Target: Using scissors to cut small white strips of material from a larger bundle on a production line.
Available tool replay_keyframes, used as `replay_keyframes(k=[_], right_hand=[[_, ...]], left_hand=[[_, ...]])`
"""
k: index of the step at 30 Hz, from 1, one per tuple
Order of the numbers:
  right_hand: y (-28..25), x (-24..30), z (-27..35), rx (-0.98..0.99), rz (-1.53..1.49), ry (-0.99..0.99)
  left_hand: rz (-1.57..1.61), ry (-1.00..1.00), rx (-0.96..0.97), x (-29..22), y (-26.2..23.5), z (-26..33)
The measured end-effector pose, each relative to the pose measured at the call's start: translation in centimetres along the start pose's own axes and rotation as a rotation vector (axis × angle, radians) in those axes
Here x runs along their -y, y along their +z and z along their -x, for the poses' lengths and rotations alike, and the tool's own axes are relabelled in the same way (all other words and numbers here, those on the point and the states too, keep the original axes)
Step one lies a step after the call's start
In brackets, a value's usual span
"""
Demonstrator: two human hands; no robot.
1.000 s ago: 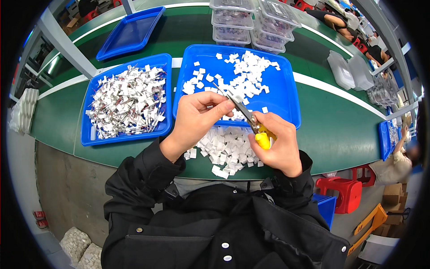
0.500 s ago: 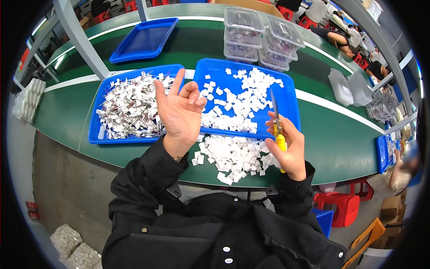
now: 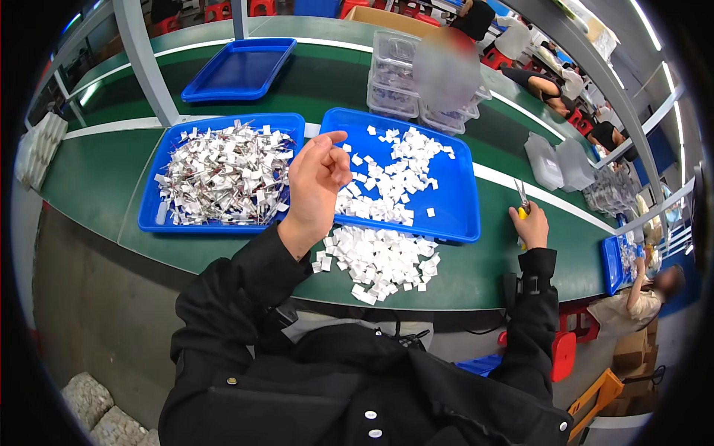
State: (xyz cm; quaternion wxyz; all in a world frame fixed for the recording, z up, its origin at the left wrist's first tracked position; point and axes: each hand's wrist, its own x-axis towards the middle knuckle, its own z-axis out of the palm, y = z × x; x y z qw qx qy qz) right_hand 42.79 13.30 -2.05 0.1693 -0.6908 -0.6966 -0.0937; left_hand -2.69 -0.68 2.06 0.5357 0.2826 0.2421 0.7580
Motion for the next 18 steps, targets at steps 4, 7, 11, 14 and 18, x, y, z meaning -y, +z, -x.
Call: replay_keyframes(k=[4, 7, 11, 14, 18], right_hand=[[2.1, -2.9, -0.4, 0.021, 0.070, 0.086], [0.1, 0.7, 0.3, -0.085, 0.129, 0.050], [-3.7, 7.2, 1.4, 0.142, -0.417, -0.118], [-4.3, 11.6, 2.6, 0.609, -0.527, -0.010], [-1.9, 10.1, 1.0, 0.768, -1.001, 0.179]], left_hand=[[-0.112, 0.074, -0.004, -0.1, -0.2, -0.8], [-0.224, 0.095, -0.070, -1.2, -0.4, -1.0], [-0.615, 0.093, 0.058, -3.3, -1.0, 0.7], [-0.791, -0.054, 0.133, -4.5, -1.1, 2.5], [-0.862, -0.138, 0.283, -5.7, -0.9, 5.7]])
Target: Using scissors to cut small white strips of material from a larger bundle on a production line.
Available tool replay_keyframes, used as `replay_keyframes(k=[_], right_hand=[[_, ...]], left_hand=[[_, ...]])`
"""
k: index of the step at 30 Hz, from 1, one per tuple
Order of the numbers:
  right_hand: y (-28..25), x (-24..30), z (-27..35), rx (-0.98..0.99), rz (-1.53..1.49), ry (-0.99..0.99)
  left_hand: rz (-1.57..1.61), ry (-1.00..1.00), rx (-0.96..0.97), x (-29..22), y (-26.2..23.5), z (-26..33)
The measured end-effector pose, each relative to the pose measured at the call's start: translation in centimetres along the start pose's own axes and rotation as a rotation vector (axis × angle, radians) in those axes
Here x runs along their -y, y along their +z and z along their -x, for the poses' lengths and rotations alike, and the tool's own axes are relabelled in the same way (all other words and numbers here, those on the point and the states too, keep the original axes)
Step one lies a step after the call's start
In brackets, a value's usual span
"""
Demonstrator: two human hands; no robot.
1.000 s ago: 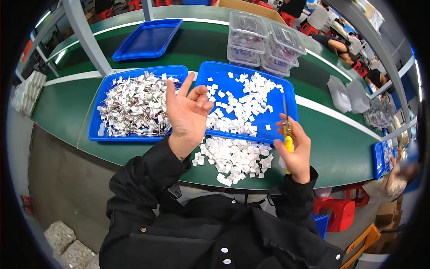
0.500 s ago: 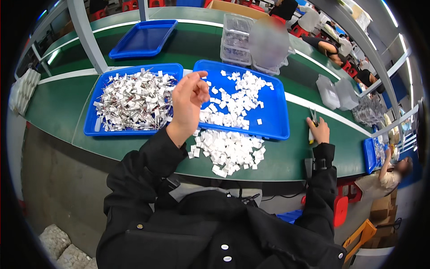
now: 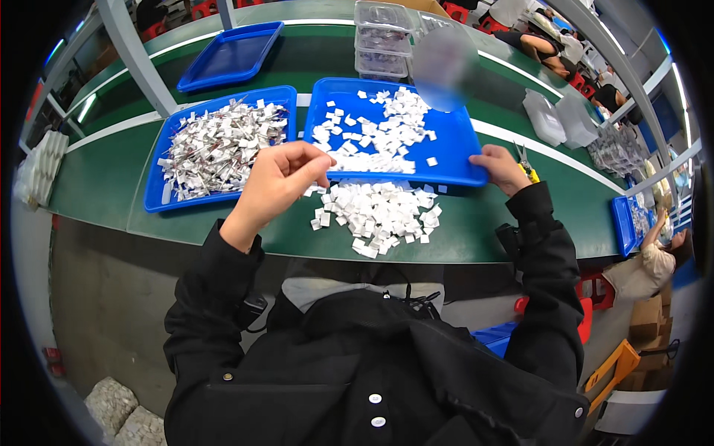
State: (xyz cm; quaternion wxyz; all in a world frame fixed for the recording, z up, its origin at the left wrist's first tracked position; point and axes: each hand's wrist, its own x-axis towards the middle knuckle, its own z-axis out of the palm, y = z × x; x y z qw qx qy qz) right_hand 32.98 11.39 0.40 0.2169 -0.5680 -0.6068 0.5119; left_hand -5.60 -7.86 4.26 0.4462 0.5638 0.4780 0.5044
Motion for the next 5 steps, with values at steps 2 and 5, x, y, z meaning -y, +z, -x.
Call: replay_keyframes(k=[2, 5], right_hand=[[-1.0, -0.1, 0.3, -0.002, -0.246, -0.043], [-2.9, -0.2, 1.2, 0.109, -0.340, -0.067]], left_hand=[[-0.011, -0.012, 0.033, -0.3, -0.3, 1.8], [-0.031, -0.081, 0.089, -0.5, -1.2, 4.4]])
